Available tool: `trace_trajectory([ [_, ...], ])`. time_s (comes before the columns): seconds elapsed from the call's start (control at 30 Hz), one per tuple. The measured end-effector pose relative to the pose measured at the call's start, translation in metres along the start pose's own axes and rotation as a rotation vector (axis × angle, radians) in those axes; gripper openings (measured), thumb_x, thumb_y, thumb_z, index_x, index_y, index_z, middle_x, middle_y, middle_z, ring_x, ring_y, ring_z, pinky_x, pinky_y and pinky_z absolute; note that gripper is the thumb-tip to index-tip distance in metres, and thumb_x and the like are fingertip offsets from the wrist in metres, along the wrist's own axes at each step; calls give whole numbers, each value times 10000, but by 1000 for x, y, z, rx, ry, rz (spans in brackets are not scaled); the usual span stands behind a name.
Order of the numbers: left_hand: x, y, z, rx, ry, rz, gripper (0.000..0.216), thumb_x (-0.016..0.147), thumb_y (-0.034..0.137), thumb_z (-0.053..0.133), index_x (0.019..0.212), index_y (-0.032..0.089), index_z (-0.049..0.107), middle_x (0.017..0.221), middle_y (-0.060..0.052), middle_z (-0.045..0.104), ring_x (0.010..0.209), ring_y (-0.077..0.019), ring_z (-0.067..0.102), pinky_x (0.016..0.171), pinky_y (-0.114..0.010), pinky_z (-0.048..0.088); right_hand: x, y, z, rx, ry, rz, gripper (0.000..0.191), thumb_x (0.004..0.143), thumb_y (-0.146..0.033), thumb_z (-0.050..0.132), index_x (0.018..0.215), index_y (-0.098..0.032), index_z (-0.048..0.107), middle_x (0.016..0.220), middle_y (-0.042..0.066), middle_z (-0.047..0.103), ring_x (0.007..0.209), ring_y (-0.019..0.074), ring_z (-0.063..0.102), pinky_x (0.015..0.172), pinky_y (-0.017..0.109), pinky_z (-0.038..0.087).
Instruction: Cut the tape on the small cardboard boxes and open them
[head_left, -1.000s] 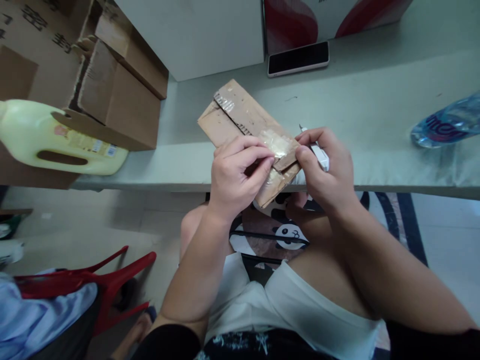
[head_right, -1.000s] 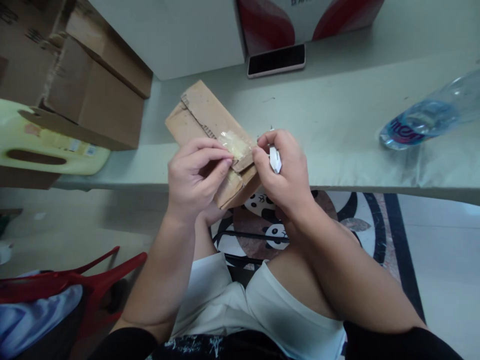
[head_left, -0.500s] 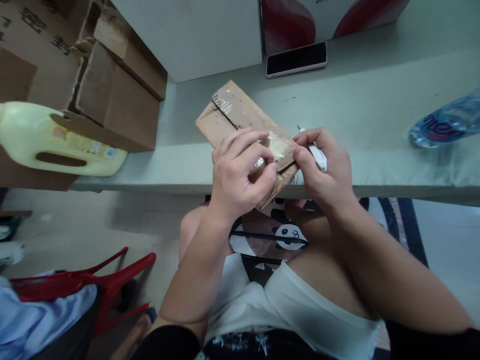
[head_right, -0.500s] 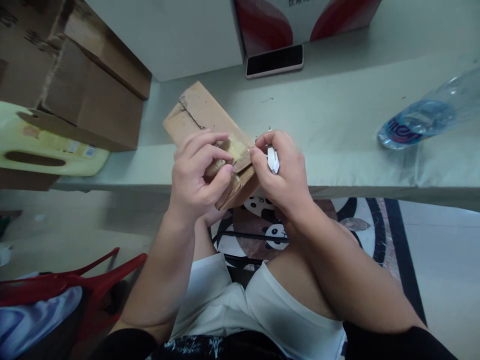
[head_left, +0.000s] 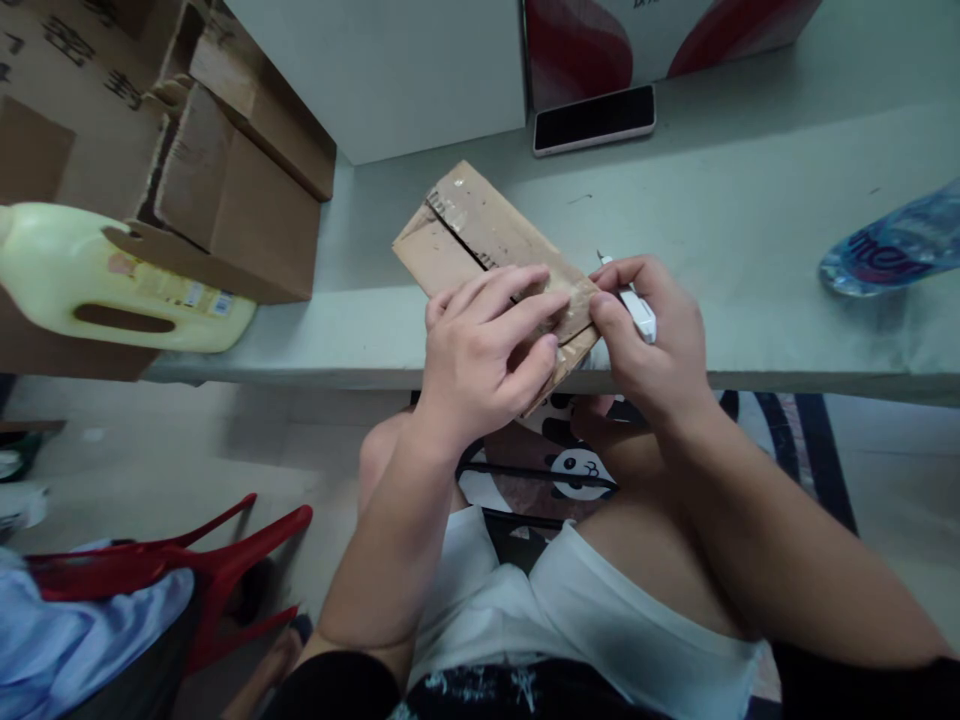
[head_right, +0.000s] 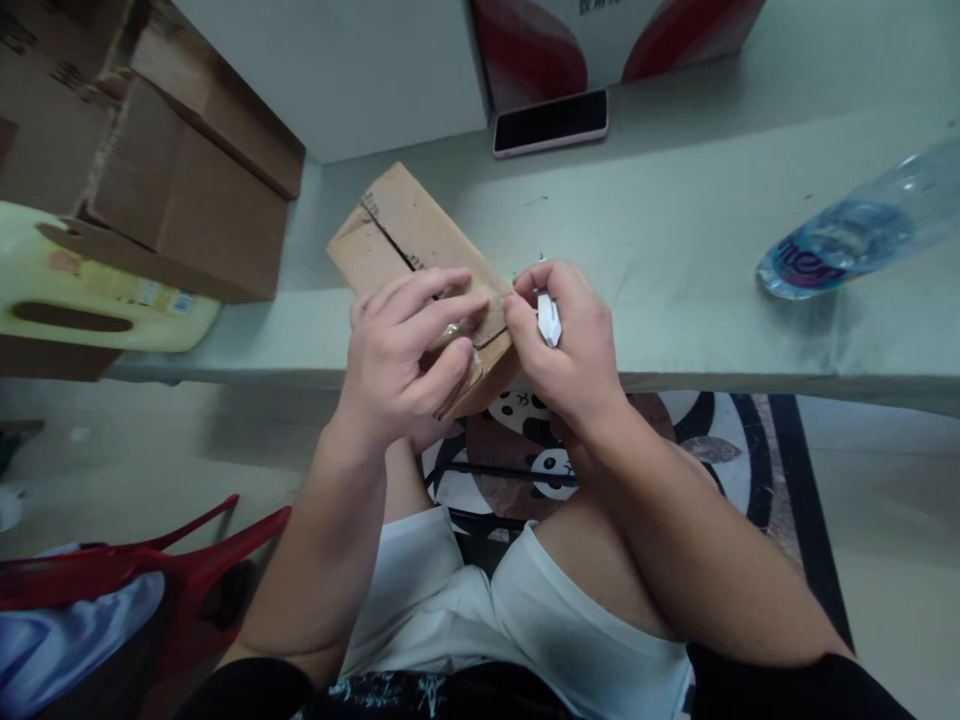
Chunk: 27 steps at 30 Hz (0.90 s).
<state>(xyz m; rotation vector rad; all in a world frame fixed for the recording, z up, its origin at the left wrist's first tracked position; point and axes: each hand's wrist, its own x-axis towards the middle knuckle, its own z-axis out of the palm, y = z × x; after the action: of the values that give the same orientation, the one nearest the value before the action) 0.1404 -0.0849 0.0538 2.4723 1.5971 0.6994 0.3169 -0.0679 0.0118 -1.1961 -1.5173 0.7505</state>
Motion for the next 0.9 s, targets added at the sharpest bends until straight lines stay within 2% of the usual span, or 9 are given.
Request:
trace_trajectory([
  [0.1,0,2,-1,10,-3,-8,439,903,336,509,1323,317,639,1433,-14,645,1331,-277,556,1113,-454,345,0,0,1,-12,-4,-13,136,921,-352,545,873,-225,541,866,33,639,805,179,606,777,361,501],
  [0.17,0,3,-1,2,9,-21,453,890,334,522,1334,307,609,1424,-21,650,1340,-277,554,1114,-453,345,0,2,1,-12,0,-22,173,929,-391,541,879,-226,546,879,35,644,812,180,609,773,362,500],
  [0.27,0,5,-1,-14,27,-55,332,865,325,548,1179,277,643,1375,-36,682,1306,-274,586,1091,-462,371,3,10,-3,-3,29,-104,319,956,-534,475,919,-229,559,933,53,639,888,203,626,812,385,507],
  [0.37,0,5,-1,-24,20,-67,177,862,316,555,995,263,659,1366,-33,692,1307,-279,594,1093,-482,368,11,23,-9,-94,149,-159,435,974,-598,336,926,-229,563,967,81,614,949,230,616,842,417,497],
  [0.47,0,5,-1,-24,3,-77,146,865,315,561,943,269,676,1392,-16,679,1365,-293,554,1125,-500,340,20,38,-10,-295,172,-31,335,951,-480,372,873,-215,561,949,98,623,897,230,598,839,427,476],
  [0.6,0,3,-1,-46,12,-79,146,861,320,578,925,269,699,1396,-5,677,1367,-303,553,1144,-511,333,26,54,1,-501,-21,124,233,899,-405,464,887,-209,589,1021,122,654,949,267,595,907,463,468],
  [0.7,-2,3,1,-74,56,-66,139,862,333,580,900,268,698,1341,-5,710,1321,-294,591,1127,-514,361,27,63,8,-570,-126,178,213,879,-399,531,883,-202,615,1044,161,660,1056,354,578,961,566,454],
  [0.83,-10,2,5,-139,170,-48,160,843,338,613,974,271,674,1273,-33,737,1247,-275,636,1111,-505,410,26,72,10,-561,-65,192,214,859,-411,585,832,-201,621,1054,185,655,1238,485,494,1015,743,346],
  [0.9,-16,-1,8,-180,253,-25,175,841,329,623,1003,268,648,1242,-59,734,1211,-268,647,1093,-494,452,23,74,11,-515,-34,131,201,857,-405,579,824,-211,621,1040,170,664,1265,475,489,1042,733,336],
])
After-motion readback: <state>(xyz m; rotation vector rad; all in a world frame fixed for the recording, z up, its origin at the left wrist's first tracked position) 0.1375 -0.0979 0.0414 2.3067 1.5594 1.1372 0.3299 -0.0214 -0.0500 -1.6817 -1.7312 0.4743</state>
